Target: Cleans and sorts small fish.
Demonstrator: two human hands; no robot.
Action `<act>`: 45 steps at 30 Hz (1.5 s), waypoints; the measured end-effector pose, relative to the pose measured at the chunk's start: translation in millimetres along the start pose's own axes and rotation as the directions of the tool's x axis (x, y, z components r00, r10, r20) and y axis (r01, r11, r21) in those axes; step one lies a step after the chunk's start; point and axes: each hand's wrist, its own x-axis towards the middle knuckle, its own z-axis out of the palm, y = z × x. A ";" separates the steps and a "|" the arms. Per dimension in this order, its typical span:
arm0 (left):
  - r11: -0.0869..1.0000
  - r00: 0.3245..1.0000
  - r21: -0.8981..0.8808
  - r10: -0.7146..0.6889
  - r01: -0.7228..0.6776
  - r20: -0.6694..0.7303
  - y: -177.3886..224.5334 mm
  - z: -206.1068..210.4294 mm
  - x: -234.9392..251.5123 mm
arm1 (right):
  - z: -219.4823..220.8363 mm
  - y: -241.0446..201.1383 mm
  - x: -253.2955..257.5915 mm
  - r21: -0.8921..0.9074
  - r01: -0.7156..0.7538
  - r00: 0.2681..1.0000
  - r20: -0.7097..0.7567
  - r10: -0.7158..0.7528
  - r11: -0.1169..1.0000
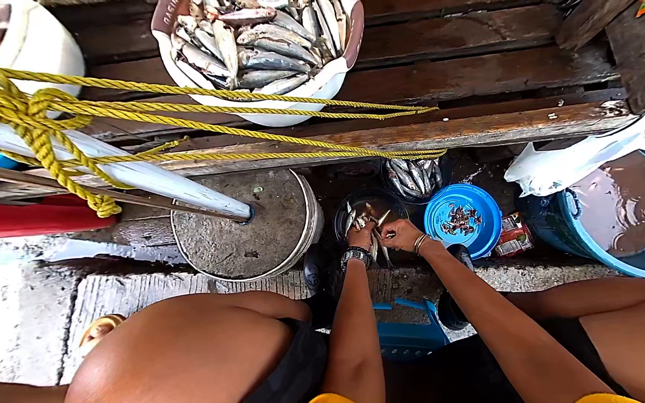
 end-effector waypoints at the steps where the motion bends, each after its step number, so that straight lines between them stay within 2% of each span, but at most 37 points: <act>1: 1.000 1.000 -0.022 0.006 -0.007 -0.006 0.5 -0.6 0.8 | -0.5 -1.7 -1.9 0.030 -0.042 0.999 0.019 0.042 0.999; 5: 0.997 0.997 -0.070 0.025 -0.029 -0.067 7.0 -5.8 1.9 | -5.8 -2.2 -10.9 0.054 -0.162 0.985 0.074 0.158 0.985; 8: 0.976 0.993 -0.204 0.056 -0.076 -0.105 12.5 -9.9 3.5 | -18.1 10.0 -15.0 0.047 -0.238 0.971 0.049 0.236 0.970; 11: 0.939 0.992 -0.324 0.089 -0.113 -0.086 23.4 -8.9 -3.3 | -38.3 38.7 -20.2 -0.145 -0.322 0.947 -0.061 0.316 0.936; 14: 0.910 0.981 -0.382 0.189 -0.159 0.043 48.2 2.9 -29.0 | -52.4 75.9 -27.3 -0.321 -0.440 0.898 -0.162 0.409 0.839; 18: 0.846 0.891 -0.467 0.396 -0.259 0.222 102.6 29.3 -81.7 | -50.0 100.2 -29.5 -0.211 -0.534 0.836 -0.278 0.473 0.819; 22: 0.784 0.770 -0.471 0.570 -0.405 0.288 190.7 33.2 -138.3 | -47.3 90.4 -19.1 -0.142 -0.542 0.827 -0.266 0.496 0.828; 26: 0.713 0.678 -0.306 0.699 -0.631 0.229 283.6 9.6 -153.1 | -46.4 78.2 -8.7 -0.090 -0.527 0.836 -0.237 0.496 0.845; 28: 0.679 0.671 -0.259 0.729 -0.687 0.130 339.2 -6.9 -150.8 | -48.6 74.6 -6.2 -0.098 -0.517 0.844 -0.228 0.486 0.850; 32: 0.644 0.644 0.063 0.765 -0.762 -0.033 436.8 -58.8 -126.9 | -52.0 76.3 -1.6 -0.087 -0.505 0.851 -0.215 0.479 0.859; 34: 0.627 0.635 0.309 0.768 -0.715 -0.089 475.4 -88.9 -107.7 | -53.9 79.0 1.6 -0.094 -0.509 0.852 -0.197 0.485 0.856; 36: 0.588 0.650 0.563 0.751 -0.581 -0.115 504.1 -115.2 -91.0 | -55.2 84.3 4.2 -0.083 -0.505 0.854 -0.191 0.484 0.859; 38: 0.523 0.673 0.737 0.729 -0.428 -0.127 521.7 -130.2 -75.2 | -57.8 90.2 5.9 -0.066 -0.501 0.857 -0.176 0.484 0.863; 41: 0.393 0.708 0.882 0.699 -0.261 -0.103 531.3 -134.3 -45.3 | -61.3 103.7 6.7 0.035 -0.469 0.861 -0.205 0.466 0.882; 45: 0.300 0.788 0.939 0.613 -0.167 -0.056 517.1 -125.5 4.9 | -63.9 115.1 12.7 0.070 -0.464 0.848 -0.252 0.466 0.883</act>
